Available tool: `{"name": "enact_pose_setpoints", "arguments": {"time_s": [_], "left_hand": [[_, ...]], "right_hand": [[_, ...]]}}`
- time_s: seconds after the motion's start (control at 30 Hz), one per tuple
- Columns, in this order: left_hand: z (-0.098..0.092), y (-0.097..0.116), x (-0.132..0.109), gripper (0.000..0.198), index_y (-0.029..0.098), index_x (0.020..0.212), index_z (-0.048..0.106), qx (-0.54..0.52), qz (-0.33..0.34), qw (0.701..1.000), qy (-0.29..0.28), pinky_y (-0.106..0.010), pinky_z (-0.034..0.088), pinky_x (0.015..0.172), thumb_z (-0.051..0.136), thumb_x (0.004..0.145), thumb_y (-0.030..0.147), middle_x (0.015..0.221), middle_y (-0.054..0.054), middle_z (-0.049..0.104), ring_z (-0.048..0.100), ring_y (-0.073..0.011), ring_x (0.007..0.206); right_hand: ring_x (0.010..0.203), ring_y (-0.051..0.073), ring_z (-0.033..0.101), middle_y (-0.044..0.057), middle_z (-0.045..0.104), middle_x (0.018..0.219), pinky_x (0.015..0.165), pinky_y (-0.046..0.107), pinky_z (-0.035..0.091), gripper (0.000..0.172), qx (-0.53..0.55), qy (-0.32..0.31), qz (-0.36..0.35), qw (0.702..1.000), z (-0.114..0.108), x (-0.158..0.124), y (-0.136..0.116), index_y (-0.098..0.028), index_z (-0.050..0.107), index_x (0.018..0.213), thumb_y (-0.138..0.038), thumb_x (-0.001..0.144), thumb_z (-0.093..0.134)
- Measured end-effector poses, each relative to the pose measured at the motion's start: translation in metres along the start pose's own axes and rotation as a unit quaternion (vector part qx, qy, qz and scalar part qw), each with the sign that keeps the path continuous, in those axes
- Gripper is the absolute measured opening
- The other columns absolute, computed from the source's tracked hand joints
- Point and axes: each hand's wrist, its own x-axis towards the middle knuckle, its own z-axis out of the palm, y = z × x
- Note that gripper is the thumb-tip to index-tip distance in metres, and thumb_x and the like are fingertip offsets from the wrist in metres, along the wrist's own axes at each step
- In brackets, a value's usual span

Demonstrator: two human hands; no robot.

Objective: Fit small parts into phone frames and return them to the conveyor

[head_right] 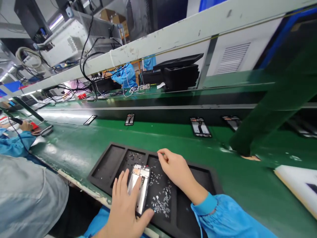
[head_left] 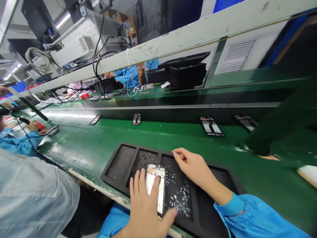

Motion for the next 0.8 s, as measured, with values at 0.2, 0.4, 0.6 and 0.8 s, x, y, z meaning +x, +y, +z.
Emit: {"name": "enact_pose_setpoints", "arguments": {"time_s": [0.2, 0.4, 0.6, 0.8], "left_hand": [[-0.009, 0.009, 0.021, 0.069, 0.037, 0.147, 0.044, -0.007, -0.052, 0.997, -0.057, -0.069, 0.020, 0.112, 0.060, 0.084, 0.061, 0.161, -0.014, 0.025, 0.027, -0.0456, 0.142], [-0.015, 0.016, 0.027, 0.073, 0.028, 0.149, 0.043, -0.015, -0.112, 0.986, -0.120, -0.056, 0.036, 0.108, 0.060, 0.079, 0.031, 0.151, -0.016, 0.039, 0.043, -0.0392, 0.130], [-0.044, 0.008, 0.096, 0.083, 0.020, 0.154, 0.033, -0.042, -0.070, 0.991, -0.109, -0.043, 0.033, 0.116, 0.060, 0.076, 0.029, 0.149, -0.013, 0.044, 0.041, -0.0308, 0.133], [-0.017, 0.024, 0.279, 0.076, 0.012, 0.149, 0.036, -0.013, -0.009, 0.997, -0.072, -0.038, 0.042, 0.105, 0.063, 0.083, 0.035, 0.125, -0.015, 0.060, 0.054, -0.0282, 0.117]], "right_hand": [[0.057, 0.021, 0.060, 0.001, 0.062, 0.060, 0.060, 0.033, 0.042, 0.033, 0.012, 0.020, 0.031, 0.999, -0.004, 0.001, 0.002, -0.021, 0.067, 0.091, -0.044, 0.090, 0.044], [0.055, 0.021, 0.059, 0.002, 0.064, 0.065, 0.059, 0.033, 0.046, 0.033, 0.059, 0.059, 0.065, 0.994, -0.010, 0.001, 0.004, -0.020, 0.066, 0.095, -0.046, 0.091, 0.046], [0.050, 0.022, 0.059, 0.002, 0.064, 0.062, 0.053, 0.033, 0.048, 0.034, 0.111, 0.089, 0.097, 0.985, -0.015, 0.004, 0.010, -0.021, 0.065, 0.095, -0.051, 0.092, 0.048], [0.053, 0.023, 0.062, 0.003, 0.065, 0.063, 0.051, 0.033, 0.050, 0.038, 0.128, 0.077, 0.113, 0.982, -0.010, 0.002, 0.019, -0.022, 0.065, 0.094, -0.055, 0.093, 0.046]]}}
